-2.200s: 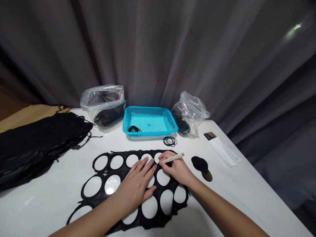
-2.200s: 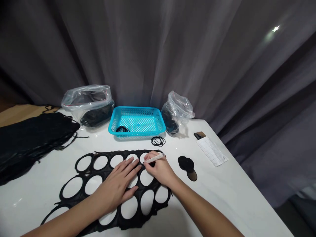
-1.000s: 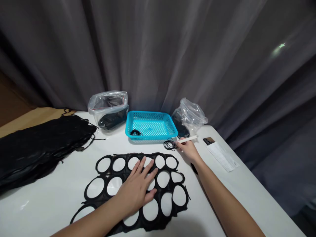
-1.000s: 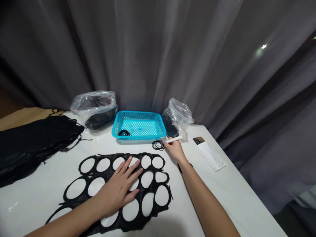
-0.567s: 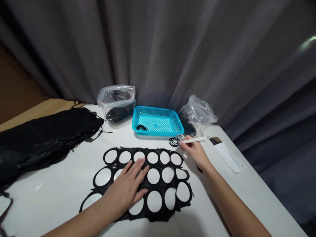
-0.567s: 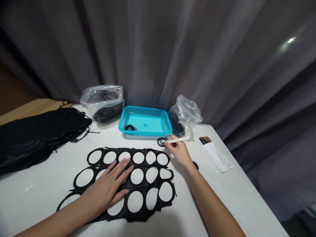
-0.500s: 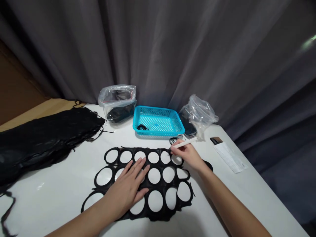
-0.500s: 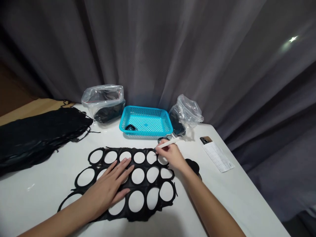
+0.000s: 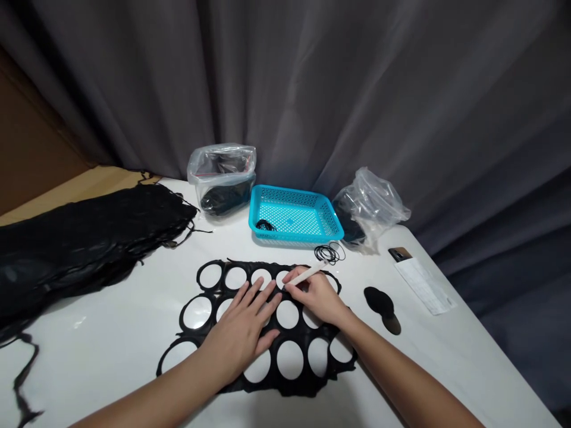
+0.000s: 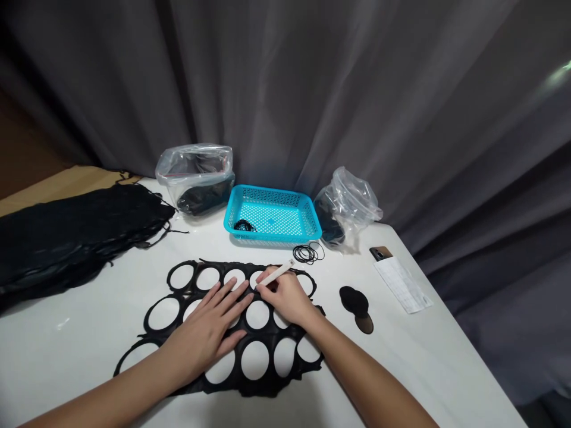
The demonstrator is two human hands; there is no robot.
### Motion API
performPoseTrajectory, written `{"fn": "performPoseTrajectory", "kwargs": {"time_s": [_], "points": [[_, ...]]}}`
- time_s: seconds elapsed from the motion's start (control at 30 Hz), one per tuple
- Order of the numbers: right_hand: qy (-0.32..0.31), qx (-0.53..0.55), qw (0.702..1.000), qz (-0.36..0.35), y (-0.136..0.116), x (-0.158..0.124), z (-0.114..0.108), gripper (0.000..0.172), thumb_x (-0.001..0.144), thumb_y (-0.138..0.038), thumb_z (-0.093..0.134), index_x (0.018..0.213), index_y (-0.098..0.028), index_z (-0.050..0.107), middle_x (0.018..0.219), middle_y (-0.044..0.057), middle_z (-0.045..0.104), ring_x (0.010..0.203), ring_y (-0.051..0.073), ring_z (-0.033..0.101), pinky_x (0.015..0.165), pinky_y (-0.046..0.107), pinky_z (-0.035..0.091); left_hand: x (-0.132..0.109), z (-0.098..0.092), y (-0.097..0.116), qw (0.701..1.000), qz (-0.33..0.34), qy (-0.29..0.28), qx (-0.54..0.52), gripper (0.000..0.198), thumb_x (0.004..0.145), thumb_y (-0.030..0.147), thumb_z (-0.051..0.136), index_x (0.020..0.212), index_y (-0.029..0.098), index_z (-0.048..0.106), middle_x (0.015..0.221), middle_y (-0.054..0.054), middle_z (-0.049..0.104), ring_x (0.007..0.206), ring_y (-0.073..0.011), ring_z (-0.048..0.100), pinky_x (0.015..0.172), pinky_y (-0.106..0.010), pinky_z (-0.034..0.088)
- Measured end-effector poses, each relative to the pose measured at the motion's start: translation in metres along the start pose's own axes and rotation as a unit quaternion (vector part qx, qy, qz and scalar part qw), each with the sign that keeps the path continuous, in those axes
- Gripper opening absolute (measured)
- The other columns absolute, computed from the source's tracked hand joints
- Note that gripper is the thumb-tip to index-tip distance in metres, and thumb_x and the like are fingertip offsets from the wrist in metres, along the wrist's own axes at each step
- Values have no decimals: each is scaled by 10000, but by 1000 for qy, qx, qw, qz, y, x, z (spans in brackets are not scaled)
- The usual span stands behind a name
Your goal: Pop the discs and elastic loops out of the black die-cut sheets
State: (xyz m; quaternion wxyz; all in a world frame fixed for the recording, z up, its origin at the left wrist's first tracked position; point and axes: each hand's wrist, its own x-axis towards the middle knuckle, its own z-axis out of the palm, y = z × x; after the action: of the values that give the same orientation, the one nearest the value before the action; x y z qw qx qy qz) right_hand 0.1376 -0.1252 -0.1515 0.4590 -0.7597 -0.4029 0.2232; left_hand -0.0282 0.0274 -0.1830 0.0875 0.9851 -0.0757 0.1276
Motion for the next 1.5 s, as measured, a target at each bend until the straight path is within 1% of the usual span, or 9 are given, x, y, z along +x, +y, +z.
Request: {"fn": "performPoseTrajectory", "kwargs": {"time_s": [0.23,0.37,0.53,0.6,0.73,0.8,0.97,1.13,1.5], "points": [[-1,-15,1000,4,1,1,-2,62,879,-233,591,876,-189,634,893,21,688,770,161,610,697,274,454,-1,1,-1,1000,2,3,-11,583,986,444,536,1515,241,400,1591,-62,347,1487,-318,258,1188,-522,269],[-3,-74,995,-68,-1,-6,3,92,921,-193,553,841,-191,598,962,49,679,882,181,621,803,303,468,-1,1,-1,1000,2,0,-11,587,974,418,553,1512,237,401,1595,-68,338,1483,-335,260,1171,-540,292],[-54,-329,918,-215,3,-2,0,133,926,-105,491,970,-175,594,981,111,672,935,243,583,844,366,423,0,1,0,1000,1,-12,-10,596,960,395,571,1510,235,406,1601,-80,323,1481,-350,258,1170,-546,287],[16,-396,900,-180,13,8,-18,135,916,-100,470,865,-177,569,868,104,653,835,242,567,781,353,403,0,1,-1,1000,1,-13,-15,569,964,399,563,1494,237,433,1601,-79,325,1483,-357,248,1172,-555,276],[256,-399,880,-21,30,17,-68,189,935,-160,418,775,-196,513,724,75,594,667,216,524,667,320,363,0,-1,-3,1000,-3,-16,-16,560,966,412,562,1489,247,445,1604,-75,319,1484,-372,234,1160,-571,295],[287,-347,893,-1,29,9,-80,191,951,-226,428,792,-199,532,727,66,610,652,208,536,650,309,370,1,-3,-3,1000,0,-17,-10,561,965,415,564,1484,236,450,1597,-77,333,1481,-383,237,1149,-576,315],[151,-71,986,24,2,-26,-45,186,934,-331,535,848,-200,636,875,43,703,799,195,622,712,278,438,-5,-9,6,999,38,-10,6,504,956,342,577,1436,209,495,1551,-139,400,1451,-354,329,1150,-538,333],[-17,10,999,30,-18,-50,5,126,913,-272,566,842,-196,637,859,16,687,795,169,611,720,268,443,-27,-11,22,997,72,-28,27,600,940,373,603,1486,199,426,1562,-162,373,1433,-344,368,1139,-519,357],[-20,9,999,27,-13,-64,16,81,894,-186,576,831,-198,624,882,4,667,874,176,600,789,286,433,-38,-7,23,997,70,-21,12,604,922,373,622,1483,260,428,1610,-128,285,1470,-392,264,1159,-543,289]]}}
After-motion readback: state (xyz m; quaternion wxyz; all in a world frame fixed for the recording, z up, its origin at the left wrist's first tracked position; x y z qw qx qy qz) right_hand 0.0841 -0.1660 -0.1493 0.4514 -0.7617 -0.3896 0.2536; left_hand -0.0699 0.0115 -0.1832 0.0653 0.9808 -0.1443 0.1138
